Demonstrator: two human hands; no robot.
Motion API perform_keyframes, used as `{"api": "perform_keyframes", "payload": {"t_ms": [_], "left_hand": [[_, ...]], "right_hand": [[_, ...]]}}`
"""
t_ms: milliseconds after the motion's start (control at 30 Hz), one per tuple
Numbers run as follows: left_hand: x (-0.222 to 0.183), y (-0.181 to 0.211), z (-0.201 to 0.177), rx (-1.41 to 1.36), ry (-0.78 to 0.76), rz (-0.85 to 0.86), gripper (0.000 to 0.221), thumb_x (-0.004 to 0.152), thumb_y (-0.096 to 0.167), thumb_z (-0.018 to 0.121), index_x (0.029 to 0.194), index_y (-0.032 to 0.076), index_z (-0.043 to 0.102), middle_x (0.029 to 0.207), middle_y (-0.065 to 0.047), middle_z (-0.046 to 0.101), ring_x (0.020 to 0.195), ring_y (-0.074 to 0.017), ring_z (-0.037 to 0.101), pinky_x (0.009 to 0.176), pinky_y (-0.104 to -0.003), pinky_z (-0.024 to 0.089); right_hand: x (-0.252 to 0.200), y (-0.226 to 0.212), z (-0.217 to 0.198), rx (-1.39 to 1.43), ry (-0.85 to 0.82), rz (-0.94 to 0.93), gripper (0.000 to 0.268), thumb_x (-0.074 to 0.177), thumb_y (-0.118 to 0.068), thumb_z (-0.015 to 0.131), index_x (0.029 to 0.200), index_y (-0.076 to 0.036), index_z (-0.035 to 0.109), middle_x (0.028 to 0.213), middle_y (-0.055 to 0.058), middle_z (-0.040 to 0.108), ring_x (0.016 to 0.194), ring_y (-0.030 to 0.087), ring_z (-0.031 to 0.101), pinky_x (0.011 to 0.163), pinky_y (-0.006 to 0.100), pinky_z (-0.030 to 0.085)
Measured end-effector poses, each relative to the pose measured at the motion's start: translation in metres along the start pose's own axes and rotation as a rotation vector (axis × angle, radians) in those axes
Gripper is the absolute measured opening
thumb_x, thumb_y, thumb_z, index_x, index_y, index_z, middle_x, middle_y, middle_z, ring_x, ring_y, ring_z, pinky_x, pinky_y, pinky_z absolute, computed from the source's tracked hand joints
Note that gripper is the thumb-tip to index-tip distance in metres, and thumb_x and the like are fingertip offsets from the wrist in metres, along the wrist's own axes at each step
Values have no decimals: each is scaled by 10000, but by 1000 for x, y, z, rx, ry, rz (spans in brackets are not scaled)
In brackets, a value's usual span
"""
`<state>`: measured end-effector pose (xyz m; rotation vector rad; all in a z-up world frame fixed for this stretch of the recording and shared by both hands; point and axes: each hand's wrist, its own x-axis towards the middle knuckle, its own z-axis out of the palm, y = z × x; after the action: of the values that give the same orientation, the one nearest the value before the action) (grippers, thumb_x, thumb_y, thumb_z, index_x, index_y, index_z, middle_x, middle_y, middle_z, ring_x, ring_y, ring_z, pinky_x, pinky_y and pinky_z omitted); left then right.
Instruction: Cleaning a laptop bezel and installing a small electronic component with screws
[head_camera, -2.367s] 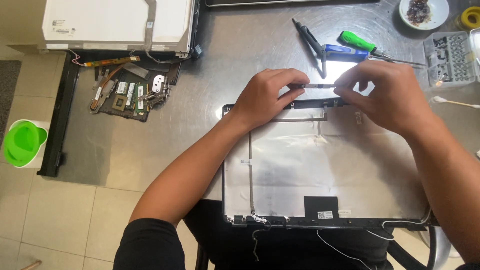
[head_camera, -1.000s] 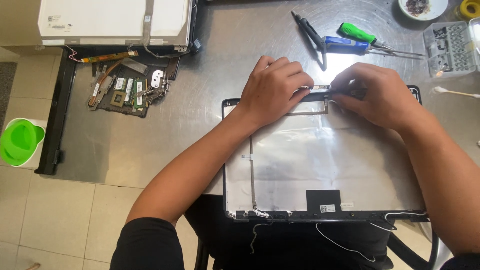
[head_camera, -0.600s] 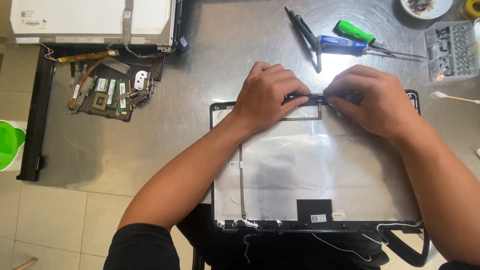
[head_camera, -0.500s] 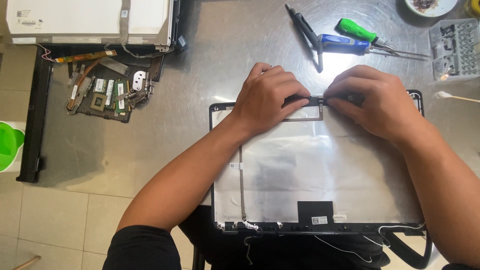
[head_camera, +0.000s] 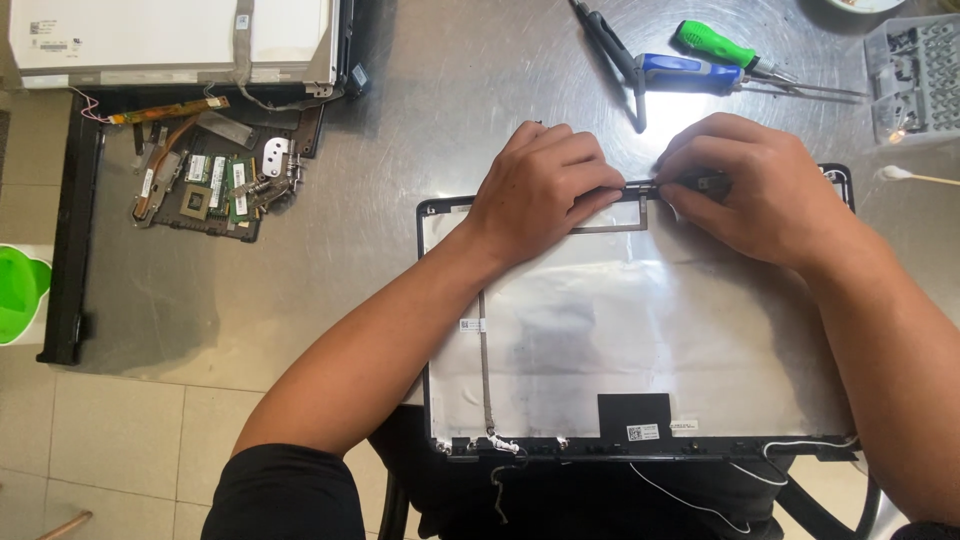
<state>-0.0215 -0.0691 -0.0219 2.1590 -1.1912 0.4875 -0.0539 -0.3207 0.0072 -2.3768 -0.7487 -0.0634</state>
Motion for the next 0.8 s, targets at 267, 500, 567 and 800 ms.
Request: {"api": "perform_keyframes", "payload": {"t_ms": [267,500,567,800], "left_hand": [[-1,-1,3,57,-9,14,112,922,203,805,866,198,708,821,63,632,789,-182,544,802,-373,367],[-1,-2,0,52,-28,4,85,933,196,785,894,198,709,848,44,623,796,-189,556,810,-382,374],[-1,-2,1,52,-31,7,79,940,206,776,896,198,711,844,45,625,797,-192,553,814,-386,370],[-2,-2,3,30,-44,-22,77,943,222,765,890,201,713,838,59,642,809,-189,557,857,-396,366]], "right_hand": [[-2,4,2,-6,0,-48,192,885,-23,809,1062,-80,759,1113,106,698,1022,255,671,930,365,525],[-4,6,4,-26,19,-71,164,898,-42,822,1050,-84,777,1087,101,710,1007,252,672,917,363,528],[-3,6,4,-28,19,-76,162,895,-40,826,1044,-82,775,1080,100,710,998,252,671,903,362,530],[-5,8,6,-28,33,-87,159,893,-22,833,1033,-69,774,1080,111,706,988,251,675,899,358,540]]}}
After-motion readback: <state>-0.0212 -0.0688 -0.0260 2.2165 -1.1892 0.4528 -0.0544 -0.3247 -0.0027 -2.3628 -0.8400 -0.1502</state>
